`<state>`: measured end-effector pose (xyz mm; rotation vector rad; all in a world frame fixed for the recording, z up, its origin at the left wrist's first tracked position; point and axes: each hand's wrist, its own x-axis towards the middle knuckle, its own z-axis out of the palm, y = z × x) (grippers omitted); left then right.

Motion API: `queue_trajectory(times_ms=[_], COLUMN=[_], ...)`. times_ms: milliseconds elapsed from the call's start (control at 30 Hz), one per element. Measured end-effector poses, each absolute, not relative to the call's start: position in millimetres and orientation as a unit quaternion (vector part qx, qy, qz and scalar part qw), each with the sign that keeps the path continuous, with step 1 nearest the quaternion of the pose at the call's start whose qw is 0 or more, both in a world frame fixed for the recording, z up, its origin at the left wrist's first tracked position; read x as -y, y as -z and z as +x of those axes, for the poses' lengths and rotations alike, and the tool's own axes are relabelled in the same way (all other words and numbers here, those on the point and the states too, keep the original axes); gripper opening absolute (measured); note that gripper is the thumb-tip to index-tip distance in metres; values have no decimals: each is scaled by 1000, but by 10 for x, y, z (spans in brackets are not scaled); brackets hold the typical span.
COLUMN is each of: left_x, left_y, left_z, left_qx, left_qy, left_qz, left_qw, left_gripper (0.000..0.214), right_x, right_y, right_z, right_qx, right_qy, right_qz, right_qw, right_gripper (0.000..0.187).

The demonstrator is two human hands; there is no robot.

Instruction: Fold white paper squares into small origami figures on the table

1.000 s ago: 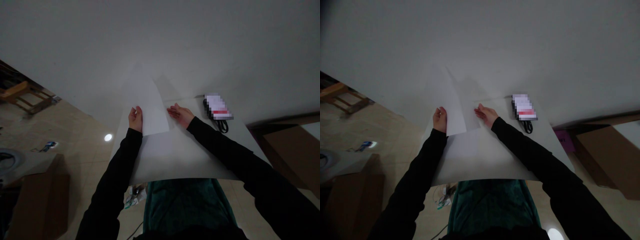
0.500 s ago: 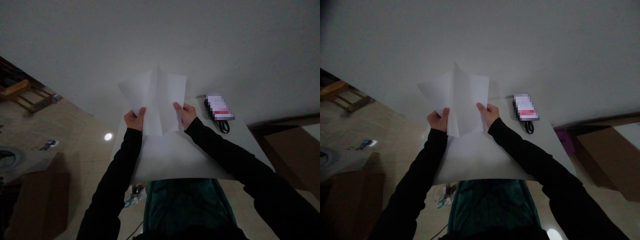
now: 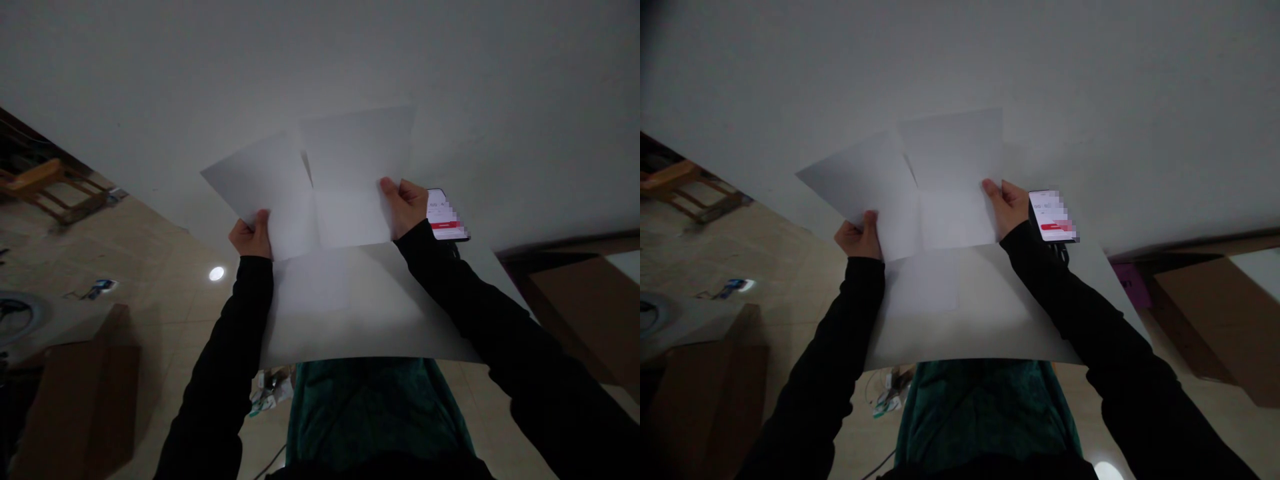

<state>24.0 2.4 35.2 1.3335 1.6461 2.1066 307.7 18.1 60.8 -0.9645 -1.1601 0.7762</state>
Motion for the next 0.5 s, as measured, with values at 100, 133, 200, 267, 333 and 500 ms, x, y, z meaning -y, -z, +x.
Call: queue_trajectory(times_ms=[100,133,200,267,333,500], left_x=[-21,-20,-24,-32,-44,-65], left_y=[-352,-351,-347,-338,-324,-298], left_z=[256,259,265,271,277,283], left_qx=[-546,-544,-534,-520,-509,-511], left_qy=[-704,-705,-711,-722,-732,-735], left_qz=[449,449,451,450,446,436], left_qw=[72,70,72,75,80,92], left_gripper=[32,32,32,30,29,29], right_x=[-206,-207,-200,-188,-180,-190], right_y=[-604,-605,-609,-607,-595,-551], right_z=[3069,3064,3054,3041,3027,3000], right_qx=[496,494,492,488,481,460], right_qy=[-358,-361,-358,-353,-351,-354], right_qz=[-422,-421,-419,-418,-424,-433], right_qw=[669,670,674,680,682,690], right_gripper=[42,42,44,46,47,48])
